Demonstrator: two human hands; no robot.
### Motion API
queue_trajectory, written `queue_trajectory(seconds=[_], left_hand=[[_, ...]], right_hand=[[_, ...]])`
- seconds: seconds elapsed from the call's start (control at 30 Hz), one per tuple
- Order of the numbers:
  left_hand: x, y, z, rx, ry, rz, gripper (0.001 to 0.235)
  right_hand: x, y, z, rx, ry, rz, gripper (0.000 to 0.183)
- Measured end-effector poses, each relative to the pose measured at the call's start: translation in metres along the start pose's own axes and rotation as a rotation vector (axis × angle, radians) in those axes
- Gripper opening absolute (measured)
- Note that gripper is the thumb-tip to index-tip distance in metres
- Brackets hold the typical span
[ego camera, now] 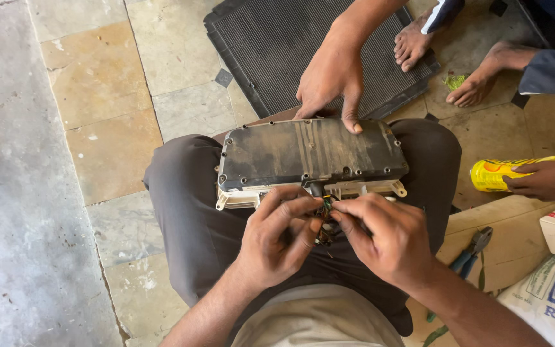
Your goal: The person sits on the floor and uses pliers to strip the insulation from the ends of several wires connected to a rectangular electronic device. They then twist the exposed wire ends together by hand.
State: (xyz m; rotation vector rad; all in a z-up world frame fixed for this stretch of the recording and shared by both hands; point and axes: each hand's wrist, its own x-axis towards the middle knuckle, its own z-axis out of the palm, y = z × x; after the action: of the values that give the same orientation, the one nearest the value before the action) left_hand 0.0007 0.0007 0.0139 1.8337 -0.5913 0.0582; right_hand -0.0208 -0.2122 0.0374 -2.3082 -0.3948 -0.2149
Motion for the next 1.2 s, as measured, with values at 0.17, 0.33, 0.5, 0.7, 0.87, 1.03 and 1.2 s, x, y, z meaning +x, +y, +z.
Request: queue_trajectory(seconds=[0.17, 0.33, 0.5, 0.7, 0.87, 1.03, 1.2], left_hand=[[0.0, 0.005, 0.007, 0.03, -0.018, -0.015, 0.04], [0.0, 0.009, 0.013, 0.022, 0.013, -0.198, 0.039], [0.007, 0.01, 0.012, 0.025, -0.022, -0.176, 0.036], [0.005, 0.008, 0.024, -0.121, 0.052, -0.203, 0.029], [0.005, 0.006, 0.023, -0.225, 0.105, -0.2, 0.022], [-0.006, 0.008, -0.006, -0.05, 0.033, -0.378, 0.013], [0.0, 0.028, -0.056, 0.341, -0.319, -0.448, 0.008]], right_hand=[[-0.005, 0.009, 0.003, 0.625, -0.221, 0.57, 0.02], [-0.03, 0.02, -0.016, 0.166, 0.068, 0.264, 0.018], [-0.103, 0.08, -0.05, -0.204, 0.413, 0.372, 0.019], [-0.246, 0.169, -0.092, -0.409, 0.662, 0.809, 0.033], [-0.332, 0.179, -0.08, -0.463, 0.767, 1.052, 0.039], [-0.336, 0.164, -0.011, -0.927, 0.385, 0.765, 0.071], [-0.352, 0.155, 0.008, -0.694, 0.192, 0.915, 0.093]])
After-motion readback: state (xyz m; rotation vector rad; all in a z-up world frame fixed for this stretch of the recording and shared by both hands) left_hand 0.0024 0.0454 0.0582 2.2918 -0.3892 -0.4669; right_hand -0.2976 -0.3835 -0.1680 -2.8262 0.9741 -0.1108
